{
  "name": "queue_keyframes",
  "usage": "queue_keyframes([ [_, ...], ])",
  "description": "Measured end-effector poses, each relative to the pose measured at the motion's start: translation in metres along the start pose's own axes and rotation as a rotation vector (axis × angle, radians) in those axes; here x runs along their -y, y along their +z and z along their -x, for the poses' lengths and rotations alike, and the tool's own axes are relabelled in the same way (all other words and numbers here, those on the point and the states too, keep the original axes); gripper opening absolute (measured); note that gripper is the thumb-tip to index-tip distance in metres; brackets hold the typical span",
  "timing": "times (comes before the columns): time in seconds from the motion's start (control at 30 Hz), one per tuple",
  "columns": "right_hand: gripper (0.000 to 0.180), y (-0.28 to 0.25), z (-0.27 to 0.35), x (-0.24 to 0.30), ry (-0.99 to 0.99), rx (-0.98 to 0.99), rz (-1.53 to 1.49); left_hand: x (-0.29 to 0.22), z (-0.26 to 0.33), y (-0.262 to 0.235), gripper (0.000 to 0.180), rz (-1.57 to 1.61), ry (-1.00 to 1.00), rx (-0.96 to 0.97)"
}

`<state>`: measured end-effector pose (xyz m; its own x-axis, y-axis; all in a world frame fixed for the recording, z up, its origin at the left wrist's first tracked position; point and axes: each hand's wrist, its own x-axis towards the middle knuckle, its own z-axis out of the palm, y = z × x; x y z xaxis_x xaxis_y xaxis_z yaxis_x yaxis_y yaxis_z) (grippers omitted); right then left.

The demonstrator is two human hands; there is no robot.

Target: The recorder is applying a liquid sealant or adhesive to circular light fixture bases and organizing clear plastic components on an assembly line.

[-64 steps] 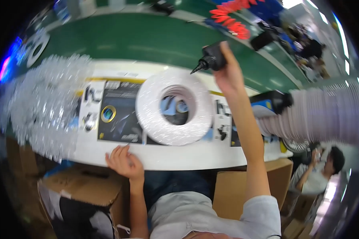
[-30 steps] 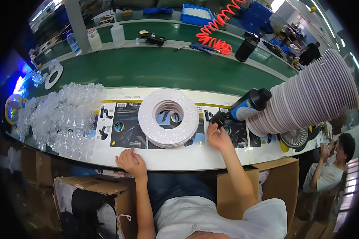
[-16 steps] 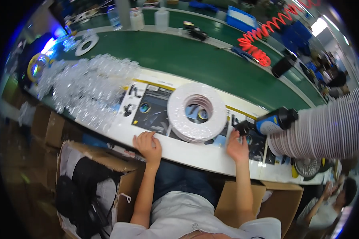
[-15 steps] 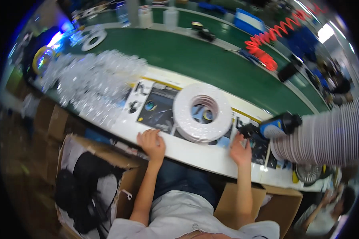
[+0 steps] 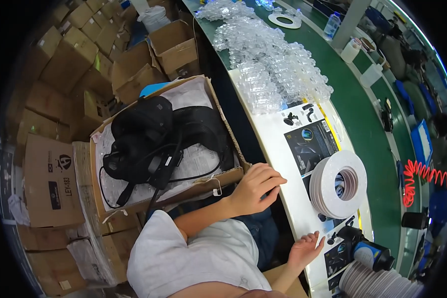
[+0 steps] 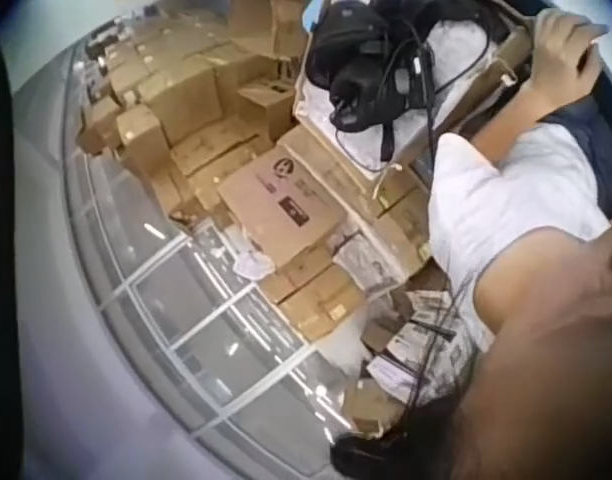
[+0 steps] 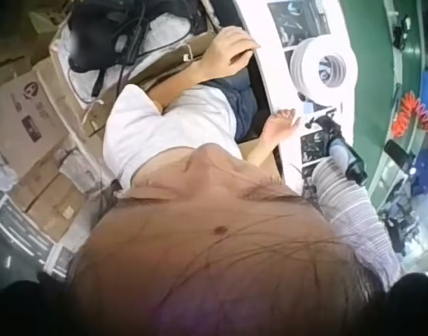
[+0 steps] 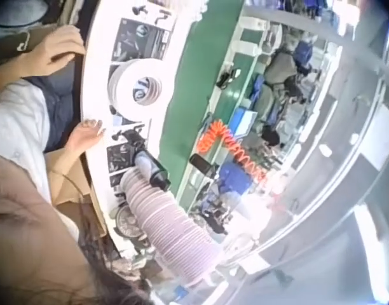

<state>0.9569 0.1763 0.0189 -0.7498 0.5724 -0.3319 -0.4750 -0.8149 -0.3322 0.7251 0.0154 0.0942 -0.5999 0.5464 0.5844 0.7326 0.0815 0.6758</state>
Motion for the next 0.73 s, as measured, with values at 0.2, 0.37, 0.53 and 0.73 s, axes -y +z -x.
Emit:
queue_keyframes([
  [0.2,0.018,0.127,-0.032,-0.06,-0.285,0.085,1.015,-0.006,0.0,-0.037,0.023,-0.146,0.044,-0.127],
  [0.37,0.018,0.24,-0.123,-0.163,-0.728,0.758,1.577,0.01,0.009,-0.066,0.02,-0.152,0.031,-0.206],
  [0.53,0.031,0.279,-0.237,-0.288,-1.267,1.17,1.827,0.02,0.008,-0.074,0.021,-0.153,0.013,-0.24],
  [0.73,0.032,0.29,-0.277,-0.363,-0.981,1.039,2.346,0.044,0.017,-0.082,0.021,-0.184,-0.045,-0.276],
])
